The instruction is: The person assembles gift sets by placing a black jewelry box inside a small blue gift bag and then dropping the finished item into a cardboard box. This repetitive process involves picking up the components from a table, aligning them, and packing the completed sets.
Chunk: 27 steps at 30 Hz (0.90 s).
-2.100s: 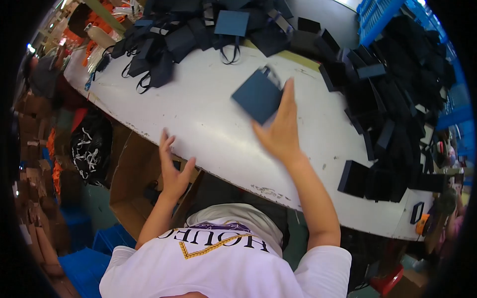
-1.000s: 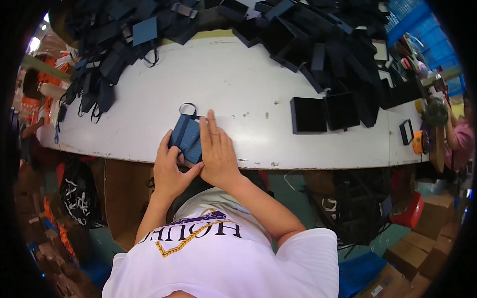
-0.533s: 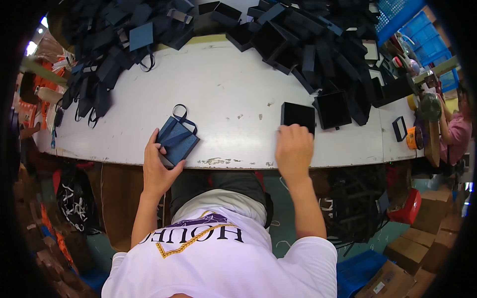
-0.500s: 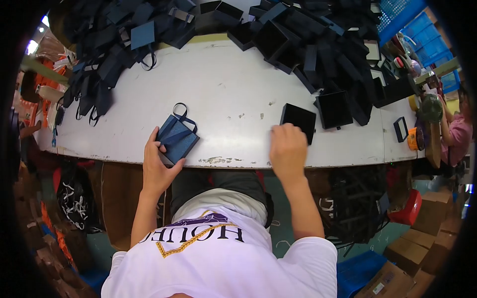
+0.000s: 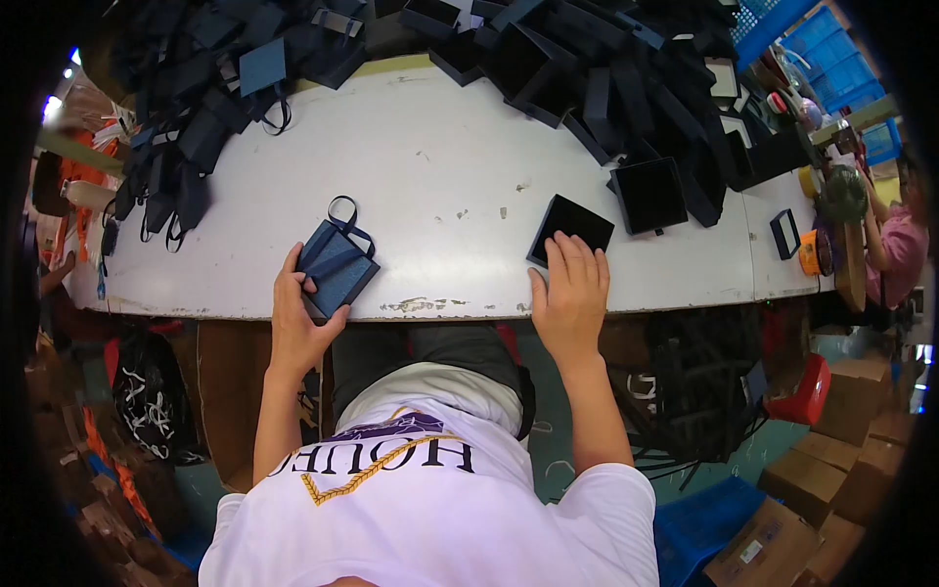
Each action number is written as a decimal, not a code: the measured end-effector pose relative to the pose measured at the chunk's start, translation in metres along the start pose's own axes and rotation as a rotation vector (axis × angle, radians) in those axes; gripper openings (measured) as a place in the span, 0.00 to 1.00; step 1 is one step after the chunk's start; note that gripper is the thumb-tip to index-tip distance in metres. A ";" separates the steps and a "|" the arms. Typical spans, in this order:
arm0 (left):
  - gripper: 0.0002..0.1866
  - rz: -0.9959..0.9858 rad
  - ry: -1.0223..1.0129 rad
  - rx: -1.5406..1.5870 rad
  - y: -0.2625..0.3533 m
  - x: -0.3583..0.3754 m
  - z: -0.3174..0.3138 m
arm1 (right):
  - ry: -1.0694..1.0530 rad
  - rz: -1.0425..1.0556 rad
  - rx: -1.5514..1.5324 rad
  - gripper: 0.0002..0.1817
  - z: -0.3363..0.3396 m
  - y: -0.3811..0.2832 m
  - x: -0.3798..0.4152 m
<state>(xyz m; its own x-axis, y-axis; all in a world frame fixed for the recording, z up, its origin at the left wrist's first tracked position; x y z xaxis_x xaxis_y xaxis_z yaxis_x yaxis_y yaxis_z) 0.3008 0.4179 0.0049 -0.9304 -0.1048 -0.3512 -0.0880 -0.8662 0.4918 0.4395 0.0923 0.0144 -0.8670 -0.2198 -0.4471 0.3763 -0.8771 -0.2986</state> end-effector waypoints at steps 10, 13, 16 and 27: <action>0.37 0.004 -0.033 0.073 -0.003 0.001 0.005 | -0.341 0.072 -0.256 0.10 0.007 -0.008 -0.007; 0.38 -0.039 -0.002 0.085 -0.005 0.005 0.006 | -0.241 -0.007 -0.347 0.11 0.008 -0.017 -0.007; 0.38 -0.012 -0.029 0.112 -0.006 0.005 0.007 | -0.084 -0.130 -0.282 0.38 -0.002 -0.019 -0.009; 0.35 -0.012 -0.025 0.124 -0.006 0.003 0.009 | -0.303 -0.224 0.221 0.37 -0.029 -0.011 -0.012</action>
Point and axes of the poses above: each hand's wrist, its own x-axis away from the middle knuckle, its own z-axis out of the back of the hand, y = z × x, the point moved 6 cm from there along -x, towards the middle knuckle, and after that the axes turned 14 degrees about -z, right-handed, at the moved point
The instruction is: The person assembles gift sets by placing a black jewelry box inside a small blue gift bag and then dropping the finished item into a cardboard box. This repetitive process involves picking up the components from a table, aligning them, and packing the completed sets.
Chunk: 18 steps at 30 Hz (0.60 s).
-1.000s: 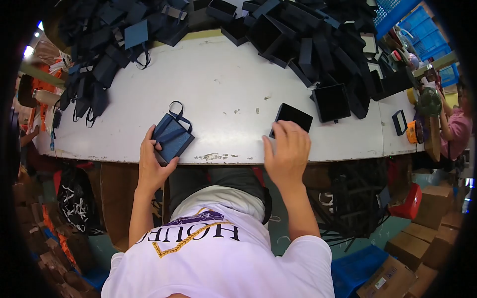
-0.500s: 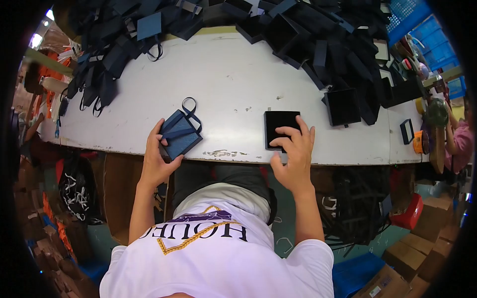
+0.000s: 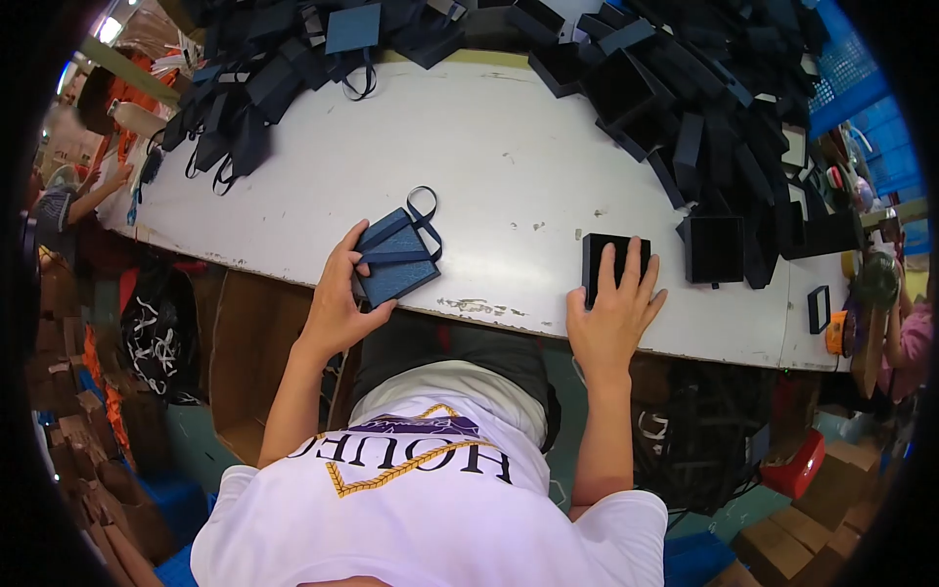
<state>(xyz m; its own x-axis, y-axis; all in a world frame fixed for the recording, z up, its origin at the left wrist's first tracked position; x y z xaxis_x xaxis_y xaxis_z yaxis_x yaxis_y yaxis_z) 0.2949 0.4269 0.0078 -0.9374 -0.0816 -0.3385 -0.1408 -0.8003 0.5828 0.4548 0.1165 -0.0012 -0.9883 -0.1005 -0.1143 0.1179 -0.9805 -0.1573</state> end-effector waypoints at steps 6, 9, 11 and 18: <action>0.35 -0.021 0.005 -0.004 0.000 0.000 0.002 | 0.013 0.100 -0.275 0.32 0.006 0.006 -0.004; 0.35 0.001 -0.004 0.045 -0.003 0.002 0.003 | -0.046 0.161 -0.550 0.35 0.016 0.000 -0.006; 0.37 0.047 -0.007 0.102 -0.005 0.007 0.004 | -0.046 0.246 -0.710 0.48 0.030 -0.027 -0.004; 0.40 0.004 0.017 0.167 -0.010 0.014 0.006 | -0.190 0.576 -0.838 0.58 0.015 -0.135 -0.020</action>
Point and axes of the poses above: each hand's wrist, its own x-axis away from the middle knuckle, its own z-axis out of the back of the hand, y = z × x, the point moved 6 cm from there along -x, towards the middle knuckle, and after that the axes turned 14 degrees about -z, right-handed, at the moved point
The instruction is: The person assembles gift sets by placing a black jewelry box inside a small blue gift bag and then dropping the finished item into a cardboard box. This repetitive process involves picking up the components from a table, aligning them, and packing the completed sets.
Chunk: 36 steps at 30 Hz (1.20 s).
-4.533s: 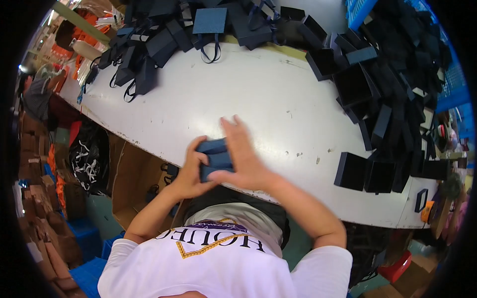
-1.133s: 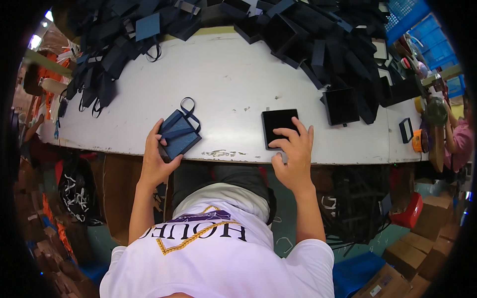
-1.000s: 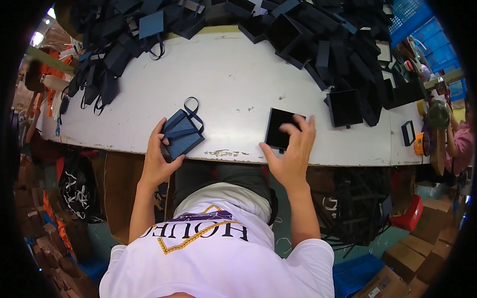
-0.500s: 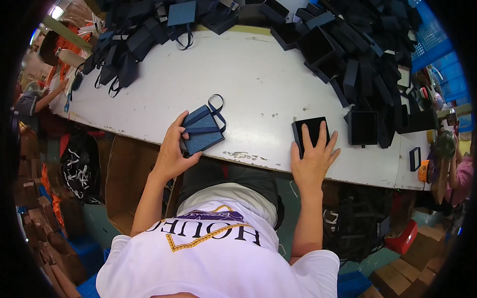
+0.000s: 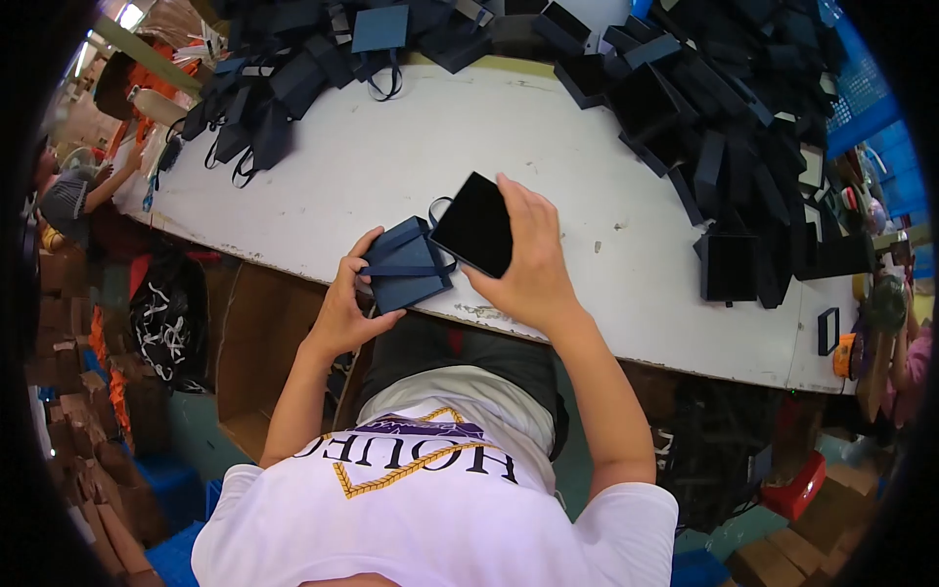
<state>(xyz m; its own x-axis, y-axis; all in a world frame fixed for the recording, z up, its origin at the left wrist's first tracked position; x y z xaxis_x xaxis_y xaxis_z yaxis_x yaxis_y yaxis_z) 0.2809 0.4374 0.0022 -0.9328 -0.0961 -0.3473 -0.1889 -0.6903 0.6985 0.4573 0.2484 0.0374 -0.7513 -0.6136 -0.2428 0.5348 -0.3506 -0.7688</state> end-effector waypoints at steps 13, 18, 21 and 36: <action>0.39 0.007 0.021 -0.016 -0.015 0.009 0.004 | -0.191 0.046 0.083 0.58 -0.036 0.010 -0.020; 0.39 -0.022 0.040 -0.030 -0.016 0.006 0.005 | -0.221 0.035 0.110 0.58 -0.040 0.012 -0.028; 0.39 -0.011 0.052 -0.009 -0.017 0.007 0.007 | -0.232 0.037 0.105 0.58 -0.043 0.012 -0.032; 0.42 -0.024 -0.110 0.045 -0.019 -0.002 0.012 | -0.581 0.212 -0.007 0.55 -0.033 -0.003 -0.023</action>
Point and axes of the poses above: each hand's wrist, its own x-axis away from the middle knuckle, its own z-axis out of the back of the hand, y = z × x, the point moved 6 cm from there along -x, towards the middle knuckle, and after that the axes turned 14 degrees about -z, right-handed, at the moved point
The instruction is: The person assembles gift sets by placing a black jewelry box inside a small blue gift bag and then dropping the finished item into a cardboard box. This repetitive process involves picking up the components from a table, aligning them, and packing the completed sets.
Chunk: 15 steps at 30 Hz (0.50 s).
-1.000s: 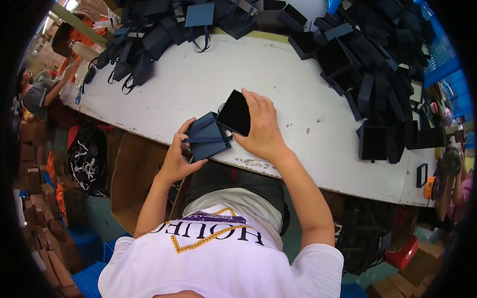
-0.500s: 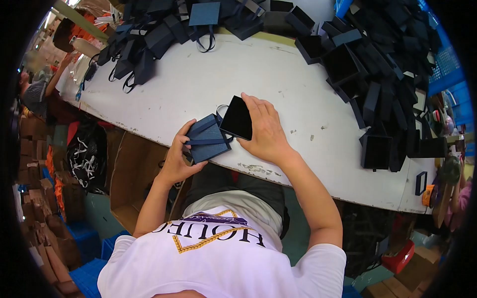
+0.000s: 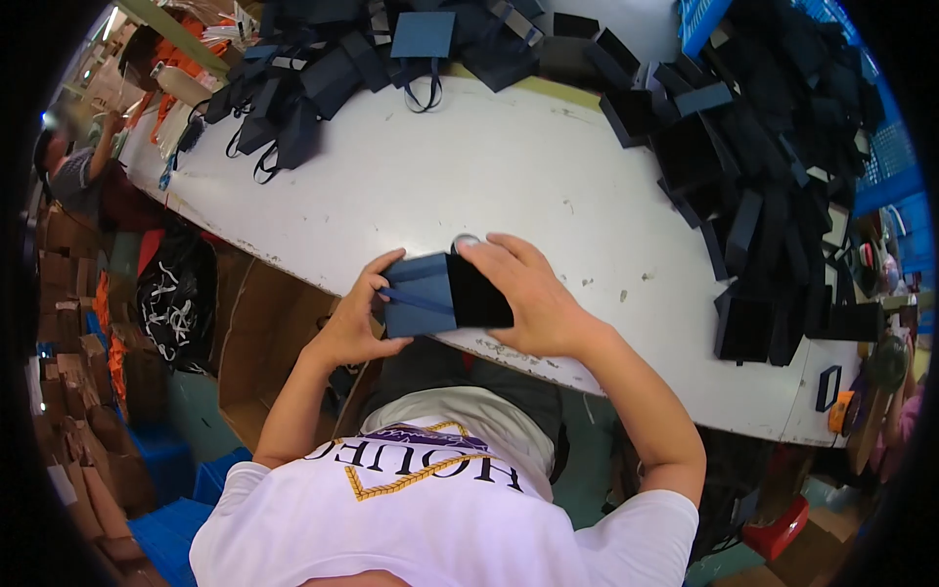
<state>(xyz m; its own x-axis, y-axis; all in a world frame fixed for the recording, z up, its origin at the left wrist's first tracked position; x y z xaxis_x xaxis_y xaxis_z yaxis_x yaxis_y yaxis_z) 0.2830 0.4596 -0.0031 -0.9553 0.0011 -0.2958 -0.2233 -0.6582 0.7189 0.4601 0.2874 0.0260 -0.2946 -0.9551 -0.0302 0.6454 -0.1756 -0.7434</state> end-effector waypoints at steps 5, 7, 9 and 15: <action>0.44 -0.105 -0.046 -0.007 0.001 -0.001 -0.009 | -0.136 0.030 -0.012 0.60 -0.017 -0.003 0.008; 0.45 -0.129 -0.005 -0.001 0.000 -0.004 -0.014 | -0.121 -0.014 0.001 0.61 -0.029 -0.008 0.008; 0.43 -0.133 0.021 0.008 -0.002 -0.006 -0.026 | 0.034 -0.022 -0.233 0.61 -0.056 -0.004 0.001; 0.43 0.036 0.270 -0.046 -0.010 0.010 -0.011 | 0.111 0.003 -0.588 0.54 -0.081 -0.020 -0.065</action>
<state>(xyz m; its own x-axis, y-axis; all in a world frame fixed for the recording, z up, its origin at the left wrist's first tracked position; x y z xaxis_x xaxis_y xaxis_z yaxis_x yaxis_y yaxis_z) 0.2780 0.4579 -0.0200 -0.8747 -0.2200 -0.4318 -0.1751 -0.6874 0.7049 0.4094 0.3721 -0.0118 -0.3851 -0.9195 -0.0792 0.1578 0.0190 -0.9873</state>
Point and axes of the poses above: each hand's wrist, its own x-axis away from the middle knuckle, its own z-axis out of the back of the hand, y = z × x, the point moved 6 cm from there along -x, towards the middle knuckle, and after that the axes turned 14 degrees about -z, right-handed, at the moved point
